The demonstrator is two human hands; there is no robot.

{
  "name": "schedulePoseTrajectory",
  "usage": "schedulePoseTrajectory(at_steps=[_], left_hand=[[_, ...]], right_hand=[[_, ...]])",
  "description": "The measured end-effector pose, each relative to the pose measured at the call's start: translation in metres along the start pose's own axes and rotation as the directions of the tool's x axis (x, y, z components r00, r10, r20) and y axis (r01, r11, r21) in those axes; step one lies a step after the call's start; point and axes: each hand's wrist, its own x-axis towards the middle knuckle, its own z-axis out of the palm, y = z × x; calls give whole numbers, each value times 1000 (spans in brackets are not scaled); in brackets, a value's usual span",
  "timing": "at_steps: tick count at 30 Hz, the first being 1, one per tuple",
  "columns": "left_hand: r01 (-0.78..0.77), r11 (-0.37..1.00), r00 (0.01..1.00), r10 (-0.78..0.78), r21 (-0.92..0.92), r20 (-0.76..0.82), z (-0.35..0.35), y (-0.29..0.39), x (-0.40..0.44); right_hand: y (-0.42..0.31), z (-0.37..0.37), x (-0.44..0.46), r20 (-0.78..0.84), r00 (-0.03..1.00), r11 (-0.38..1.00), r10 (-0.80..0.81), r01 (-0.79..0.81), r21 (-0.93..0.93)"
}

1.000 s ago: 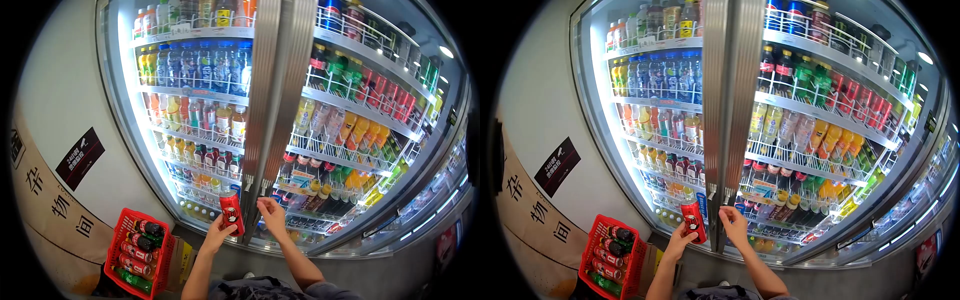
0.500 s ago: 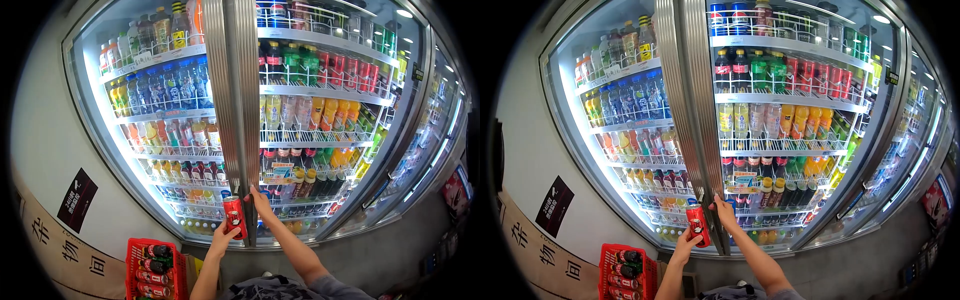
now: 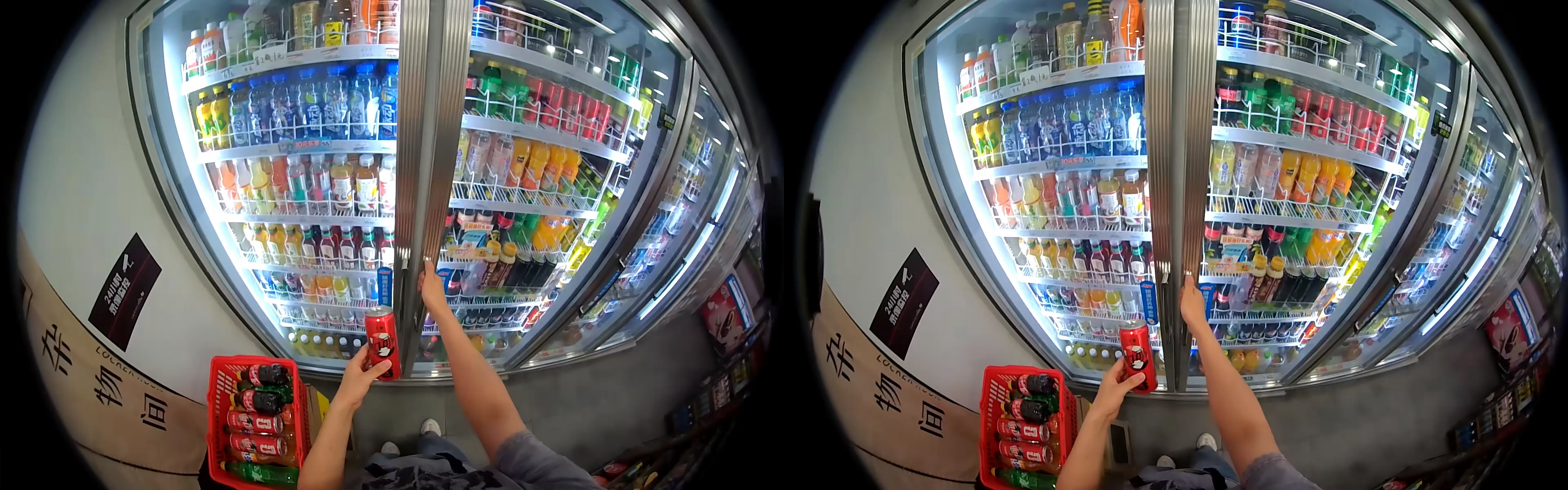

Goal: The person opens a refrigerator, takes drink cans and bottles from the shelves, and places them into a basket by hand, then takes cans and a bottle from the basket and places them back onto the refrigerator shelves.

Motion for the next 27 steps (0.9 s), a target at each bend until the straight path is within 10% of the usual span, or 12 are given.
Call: schedulePoseTrajectory(at_steps=[13,17,27], left_hand=[[-29,999,998,31,-19,62,-4,7,-35],[-81,997,990,82,-9,111,19,7,-48],[-58,998,977,57,0,204,87,-15,-138]], right_hand=[[-3,-18,-99,-98,995,997,-32,39,67],[-7,-37,-152,-180,974,947,-137,76,-311],[-16,-103,-311,-292,915,912,-278,157,-379]])
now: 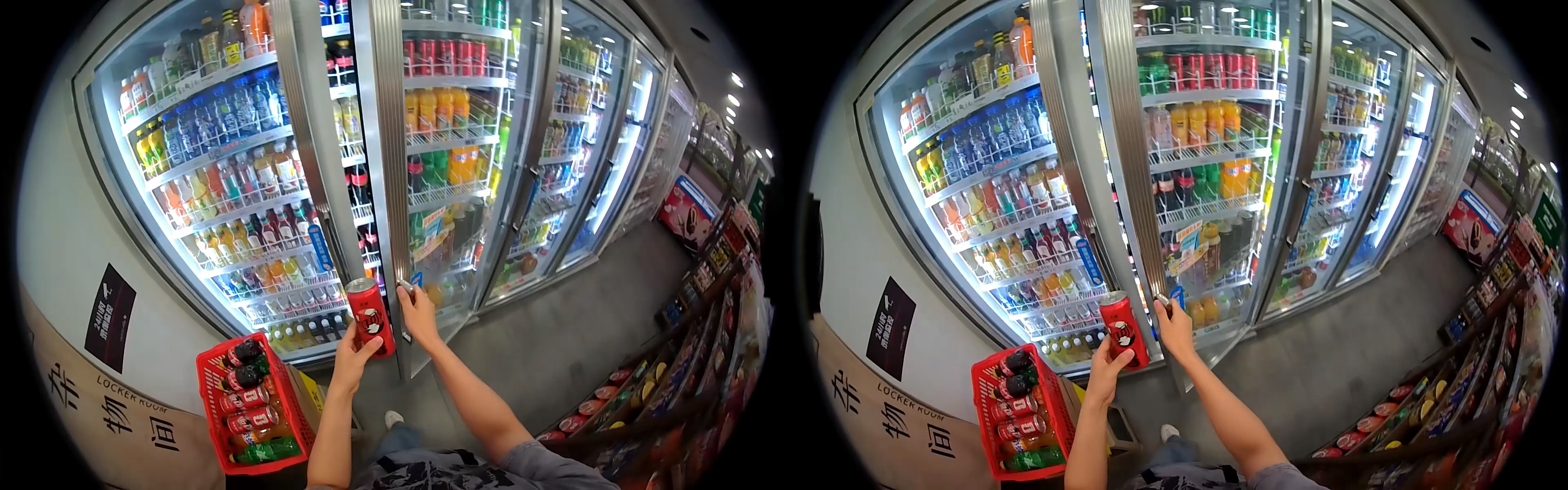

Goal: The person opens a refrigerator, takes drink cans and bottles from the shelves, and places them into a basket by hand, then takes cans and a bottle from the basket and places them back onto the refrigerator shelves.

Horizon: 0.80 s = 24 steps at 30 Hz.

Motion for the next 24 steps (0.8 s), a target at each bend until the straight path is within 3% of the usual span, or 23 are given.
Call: schedulePoseTrajectory(at_steps=[4,6,10,15,21,22,24], left_hand=[[5,1000,999,-4,-17,42,30,-14,-34],[20,1000,996,-20,-4,82,43,-18,-48],[21,1000,992,-18,-22,128,73,-25,-58],[39,999,968,-32,-24,249,117,-33,-51],[73,997,918,-52,-40,392,175,-47,-34],[82,996,909,-58,-39,413,186,-49,-31],[104,994,901,-80,-34,427,208,-53,-24]], right_hand=[[4,-45,-45,-148,988,990,40,-19,140],[7,-70,-61,-244,970,971,14,45,234],[1,-126,-96,-375,924,992,78,-33,125],[30,-185,-118,-555,829,992,70,1,126],[42,-260,-127,-741,649,948,169,98,302],[39,-272,-126,-757,632,951,168,99,294],[29,-294,-126,-867,480,989,132,-7,146]])
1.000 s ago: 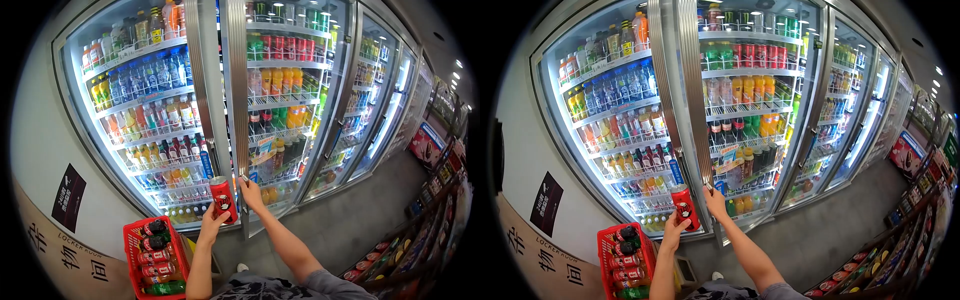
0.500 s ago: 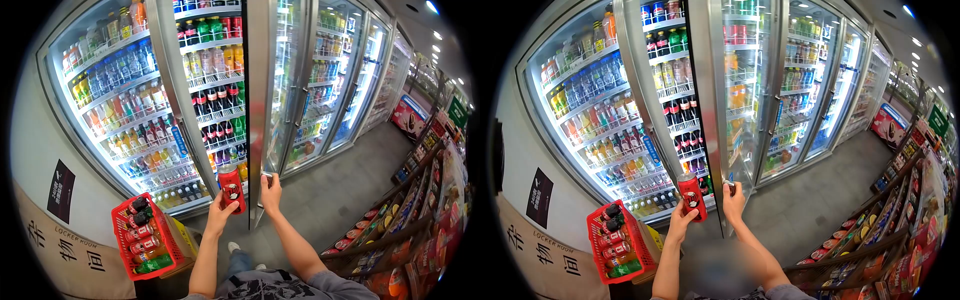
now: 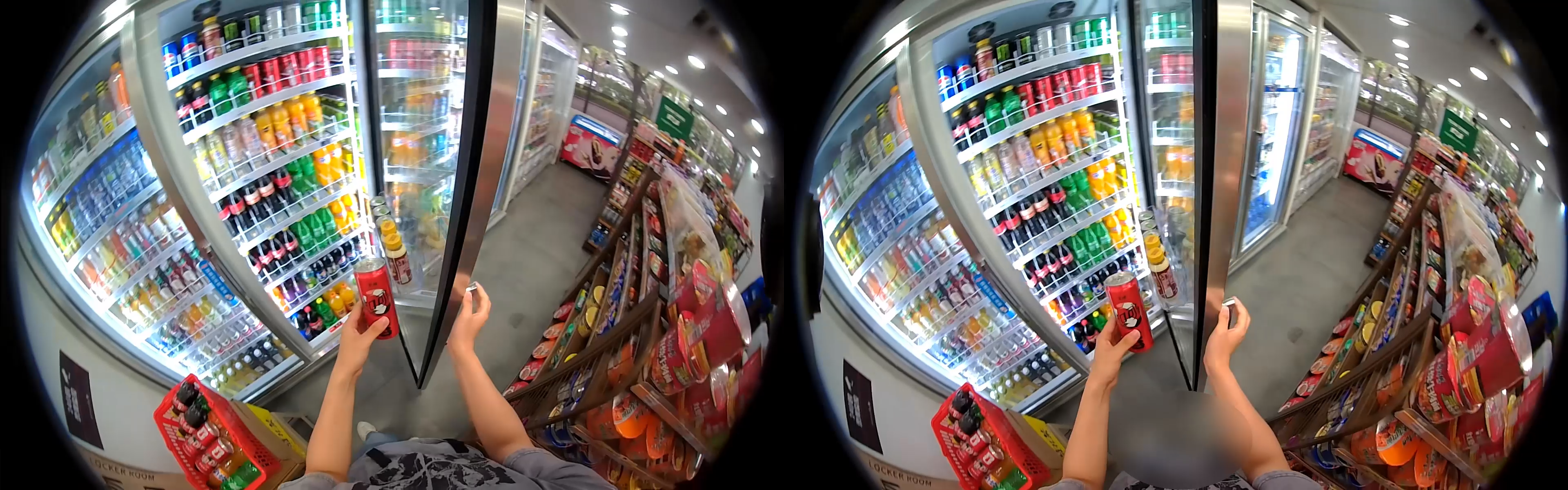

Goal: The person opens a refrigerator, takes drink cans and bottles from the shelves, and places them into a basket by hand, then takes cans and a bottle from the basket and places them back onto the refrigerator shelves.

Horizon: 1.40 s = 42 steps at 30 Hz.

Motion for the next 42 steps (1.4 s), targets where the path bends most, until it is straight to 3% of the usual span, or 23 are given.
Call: schedulePoseTrajectory(at_steps=[2,4,5,6,8,9,10,11,12,15,18,21,24,26,33,36,40,42], left_hand=[[-1,1000,999,1,-1,48,15,-2,16],[-5,1000,996,6,-16,87,28,-3,30],[-2,1000,995,4,-19,95,33,-3,36],[-15,1000,994,16,-7,106,38,-3,41],[-28,1000,993,27,10,112,40,-5,51],[-14,1000,994,13,5,110,38,-7,56],[-1,1000,994,1,0,108,36,-9,62],[-16,1000,993,18,-17,118,34,-9,67],[-19,1000,993,21,-12,116,31,-9,72],[-38,999,995,38,3,94,8,-9,95],[-47,999,997,47,-10,63,-22,-4,122],[-95,994,994,92,58,54,-63,12,161],[-175,935,980,194,308,-32,-110,32,203],[-235,903,966,259,359,-19,-140,52,230],[-260,891,960,281,372,-3,-213,117,320],[-261,886,957,289,383,-18,-231,132,351],[-352,887,925,378,297,-31,-235,153,379],[-327,831,923,383,449,-36,-239,162,391]], right_hand=[[-19,-9,10,-75,995,997,-64,61,-51],[-43,-11,9,-103,875,877,-474,456,-153],[-47,-14,7,1,839,828,-545,538,-158],[-43,-7,7,50,818,819,-573,573,5],[-42,1,13,327,776,823,-540,567,14],[-48,12,15,326,777,825,-539,565,18],[-55,26,18,495,802,940,-334,323,111],[-57,37,19,660,739,988,-135,46,150],[-52,46,23,661,738,987,-137,45,156],[-36,80,36,824,565,999,-43,8,46],[-28,125,38,852,524,998,-13,-48,45],[-16,187,35,838,537,992,-98,-18,127],[-17,251,32,847,508,984,-155,1,179],[-23,295,27,863,501,989,-68,-77,123],[-29,432,25,852,509,971,-120,-121,208],[-32,472,29,809,560,963,-178,-69,260],[-35,508,40,798,554,943,-239,-64,327],[-38,522,43,769,581,925,-267,-71,374]])
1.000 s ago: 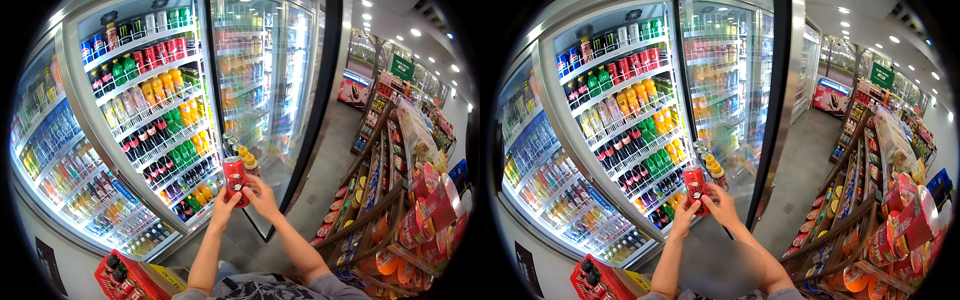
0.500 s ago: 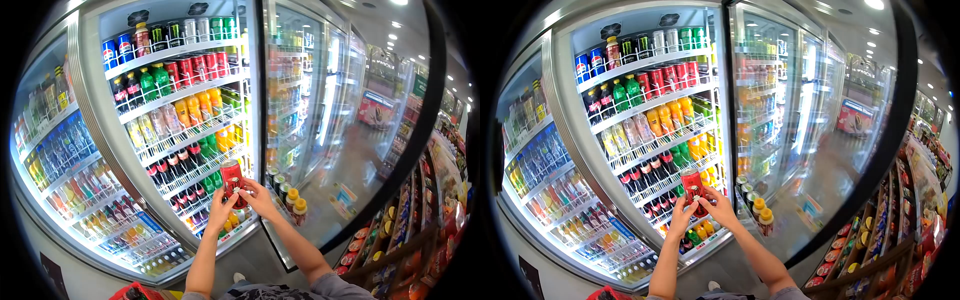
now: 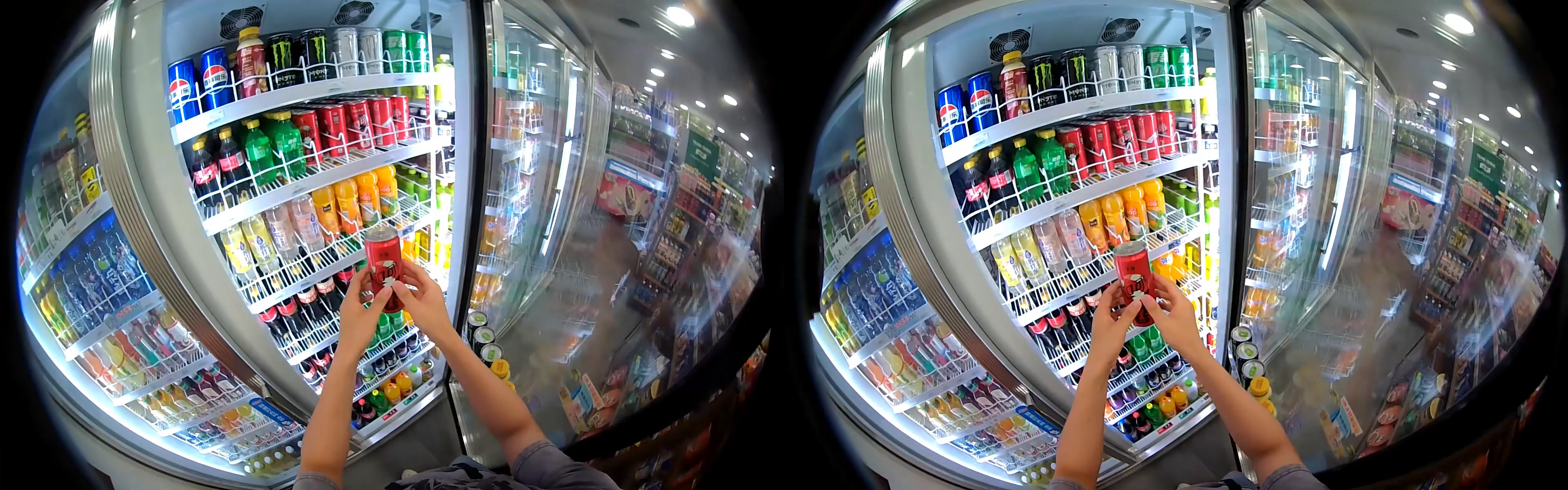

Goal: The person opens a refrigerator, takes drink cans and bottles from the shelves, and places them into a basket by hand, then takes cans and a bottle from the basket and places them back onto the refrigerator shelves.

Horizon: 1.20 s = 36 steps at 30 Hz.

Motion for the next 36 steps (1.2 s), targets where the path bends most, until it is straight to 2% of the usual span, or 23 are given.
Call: schedulePoseTrajectory(at_steps=[1,5,6,8,10,12,13,14,16,17,18,20,24,27,28,31,33,36], left_hand=[[-12,997,1000,11,70,16,-4,-1,8],[-76,996,996,74,49,43,-5,-3,38],[-101,991,995,99,92,27,-8,-2,47],[-195,966,980,187,168,60,-12,17,64],[-293,921,956,285,256,67,-20,27,89],[-353,891,934,354,285,51,-25,30,120],[-372,903,928,370,214,53,-26,44,131],[-405,889,914,398,214,79,-31,51,147],[-540,777,827,562,324,30,-38,67,173],[-533,779,829,559,330,20,-40,76,185],[-561,741,797,604,369,-2,-43,82,197],[-516,687,811,584,512,35,-53,96,219],[-543,676,776,631,499,-10,-68,96,258],[-526,544,704,710,654,-24,-78,89,274],[-524,545,703,710,655,-28,-80,85,277],[-505,554,719,694,662,-33,-84,78,288],[-470,435,689,724,768,12,-87,78,293],[-456,439,685,728,774,-9,-87,81,299]], right_hand=[[-3,3,5,-19,1000,1000,-11,11,1],[-2,5,28,-29,995,995,-98,97,-39],[-9,6,32,-36,994,994,-101,100,-42],[-22,12,46,-75,989,979,-124,110,-169],[-15,14,71,-113,970,945,-214,176,-277],[-29,21,97,-99,976,966,-192,170,-197],[-34,24,112,-101,961,945,-257,228,-233],[-39,29,128,-110,951,944,-290,266,-194],[-56,37,158,-69,928,909,-365,340,-239],[-54,42,177,-71,898,881,-435,408,-241],[-59,49,190,-82,902,898,-424,407,-168],[-71,60,211,-87,896,888,-436,413,-200],[-66,76,257,-43,867,862,-496,487,-139],[-47,82,288,6,836,826,-549,543,-151],[-40,83,292,10,836,825,-549,544,-150],[-30,84,303,5,837,816,-547,534,-221],[-29,86,308,-20,835,809,-550,526,-262],[-30,87,316,-25,816,771,-578,535,-345]])
